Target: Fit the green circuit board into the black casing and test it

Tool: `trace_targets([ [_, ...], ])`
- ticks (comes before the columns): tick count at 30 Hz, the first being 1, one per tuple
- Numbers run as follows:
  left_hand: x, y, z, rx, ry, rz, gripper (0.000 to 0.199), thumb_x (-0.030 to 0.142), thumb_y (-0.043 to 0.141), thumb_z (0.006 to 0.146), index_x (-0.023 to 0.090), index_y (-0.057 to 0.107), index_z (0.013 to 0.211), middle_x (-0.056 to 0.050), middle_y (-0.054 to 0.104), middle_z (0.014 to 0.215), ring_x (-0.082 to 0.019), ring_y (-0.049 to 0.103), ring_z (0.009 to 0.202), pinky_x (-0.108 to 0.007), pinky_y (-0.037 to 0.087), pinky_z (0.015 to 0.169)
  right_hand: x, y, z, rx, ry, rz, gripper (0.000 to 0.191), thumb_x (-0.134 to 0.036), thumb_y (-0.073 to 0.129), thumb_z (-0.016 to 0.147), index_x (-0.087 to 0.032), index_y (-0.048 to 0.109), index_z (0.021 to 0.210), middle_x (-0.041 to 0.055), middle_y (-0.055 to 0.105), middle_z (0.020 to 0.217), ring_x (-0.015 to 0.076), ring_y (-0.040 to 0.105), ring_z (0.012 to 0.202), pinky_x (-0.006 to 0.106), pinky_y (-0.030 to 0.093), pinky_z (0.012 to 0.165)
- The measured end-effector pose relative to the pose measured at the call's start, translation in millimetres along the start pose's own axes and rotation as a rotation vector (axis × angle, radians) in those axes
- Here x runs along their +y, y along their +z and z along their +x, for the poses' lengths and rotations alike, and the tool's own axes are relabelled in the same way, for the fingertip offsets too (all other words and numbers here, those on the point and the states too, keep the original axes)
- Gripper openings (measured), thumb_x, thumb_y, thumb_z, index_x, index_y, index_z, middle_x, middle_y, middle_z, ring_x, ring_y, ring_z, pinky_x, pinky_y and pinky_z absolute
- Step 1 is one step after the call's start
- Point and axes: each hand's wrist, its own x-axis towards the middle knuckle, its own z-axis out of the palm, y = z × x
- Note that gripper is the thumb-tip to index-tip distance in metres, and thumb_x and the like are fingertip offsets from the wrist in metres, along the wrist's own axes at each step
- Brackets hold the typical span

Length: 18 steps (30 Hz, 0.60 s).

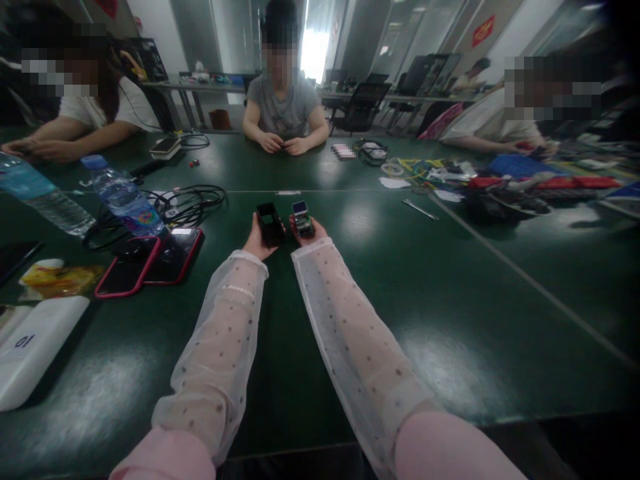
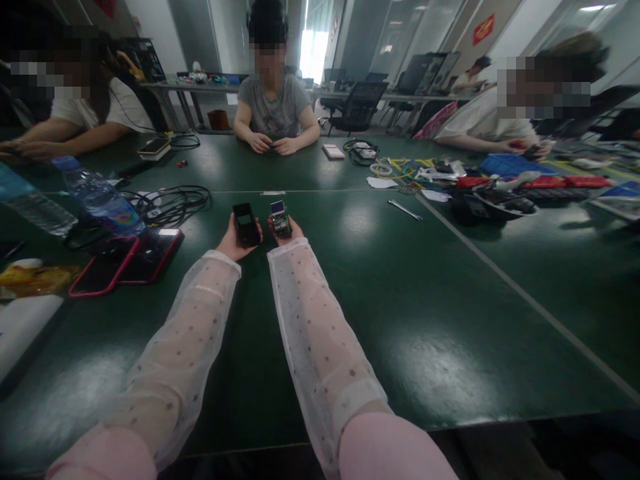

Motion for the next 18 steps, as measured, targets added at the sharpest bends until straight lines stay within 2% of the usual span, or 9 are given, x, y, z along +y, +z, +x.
trace_targets([
  [11, -1, -3.4, 7, 0.035, 0.017, 0.088, 0.071, 0.075, 0.031, 0.081, 0.014, 0.062, 0.102, -0.009, 0.065, 0.078, -0.020, 0.063, 0.075, -0.031, 0.051, 0.071, 1, 6, -5, 0.044, -0.020, -0.031, 0.027, -0.028, 0.039, 0.095, -0.012, 0.061, 0.098, 0.0066, 0.071, 0.075, 0.0143, 0.069, 0.069, 0.023, 0.059, 0.060],
  [15, 0, -3.1, 6, 0.043, 0.016, 0.102, 0.073, 0.076, 0.031, 0.079, 0.015, 0.061, 0.105, -0.009, 0.066, 0.078, -0.021, 0.063, 0.075, -0.032, 0.051, 0.070, 3, 12, -8, 0.095, -0.099, -0.046, 0.023, -0.027, 0.042, 0.094, -0.016, 0.058, 0.106, 0.0025, 0.069, 0.075, 0.0132, 0.068, 0.067, 0.023, 0.058, 0.060],
  [18, -1, -0.1, 4, 0.069, 0.022, 0.123, 0.075, 0.076, 0.030, 0.080, 0.014, 0.060, 0.109, -0.010, 0.066, 0.079, -0.021, 0.064, 0.076, -0.032, 0.051, 0.070, 1, 20, -11, 0.166, -0.174, -0.075, 0.025, -0.022, 0.045, 0.092, -0.022, 0.054, 0.115, -0.0012, 0.069, 0.077, 0.0123, 0.067, 0.067, 0.025, 0.058, 0.065],
])
